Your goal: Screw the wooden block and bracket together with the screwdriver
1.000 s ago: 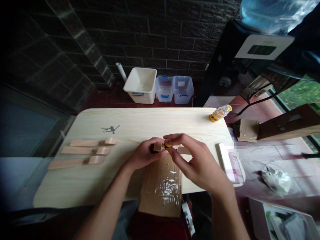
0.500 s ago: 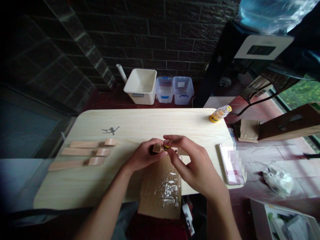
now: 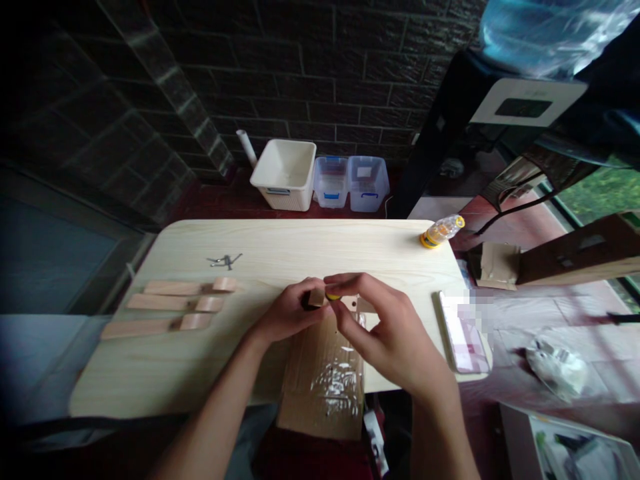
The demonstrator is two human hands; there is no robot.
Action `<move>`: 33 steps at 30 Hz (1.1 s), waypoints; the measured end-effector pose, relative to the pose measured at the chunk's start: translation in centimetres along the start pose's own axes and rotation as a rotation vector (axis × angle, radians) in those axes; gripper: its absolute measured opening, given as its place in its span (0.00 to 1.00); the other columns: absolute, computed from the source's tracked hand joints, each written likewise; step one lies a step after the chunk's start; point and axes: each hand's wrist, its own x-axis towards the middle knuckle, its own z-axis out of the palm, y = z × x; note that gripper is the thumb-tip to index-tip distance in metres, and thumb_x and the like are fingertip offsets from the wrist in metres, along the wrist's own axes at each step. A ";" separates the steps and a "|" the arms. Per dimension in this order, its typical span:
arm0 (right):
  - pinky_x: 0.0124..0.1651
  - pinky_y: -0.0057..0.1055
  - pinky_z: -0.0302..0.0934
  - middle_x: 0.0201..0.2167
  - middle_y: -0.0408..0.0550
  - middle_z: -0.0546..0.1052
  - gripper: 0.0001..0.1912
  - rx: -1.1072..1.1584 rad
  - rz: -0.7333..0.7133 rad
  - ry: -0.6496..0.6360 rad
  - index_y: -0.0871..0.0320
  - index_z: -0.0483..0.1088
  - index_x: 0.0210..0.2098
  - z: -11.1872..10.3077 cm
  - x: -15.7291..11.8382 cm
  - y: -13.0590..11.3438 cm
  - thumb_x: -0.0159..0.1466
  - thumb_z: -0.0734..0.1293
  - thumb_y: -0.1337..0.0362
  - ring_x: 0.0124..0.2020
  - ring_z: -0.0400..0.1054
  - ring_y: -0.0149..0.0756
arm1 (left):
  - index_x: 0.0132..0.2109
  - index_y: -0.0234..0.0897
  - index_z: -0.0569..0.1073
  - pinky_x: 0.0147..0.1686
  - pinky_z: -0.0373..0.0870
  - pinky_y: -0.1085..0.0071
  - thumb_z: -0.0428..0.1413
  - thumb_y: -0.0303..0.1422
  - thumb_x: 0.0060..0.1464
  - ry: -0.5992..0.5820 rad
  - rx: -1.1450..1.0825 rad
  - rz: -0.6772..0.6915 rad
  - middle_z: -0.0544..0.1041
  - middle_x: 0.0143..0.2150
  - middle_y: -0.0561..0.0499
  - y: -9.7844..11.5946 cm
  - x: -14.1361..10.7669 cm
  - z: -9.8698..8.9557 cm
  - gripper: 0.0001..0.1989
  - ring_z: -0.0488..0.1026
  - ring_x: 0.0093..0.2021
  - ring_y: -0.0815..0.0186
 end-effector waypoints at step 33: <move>0.55 0.35 0.78 0.54 0.48 0.84 0.09 0.036 0.014 0.108 0.49 0.75 0.52 0.6 -0.6 1.6 0.73 0.71 0.64 0.58 0.80 0.40 | 0.48 0.42 0.81 0.57 0.74 0.58 0.65 0.37 0.61 -0.021 0.061 0.020 0.85 0.51 0.49 -0.4 0.2 0.0 0.09 0.80 0.52 0.57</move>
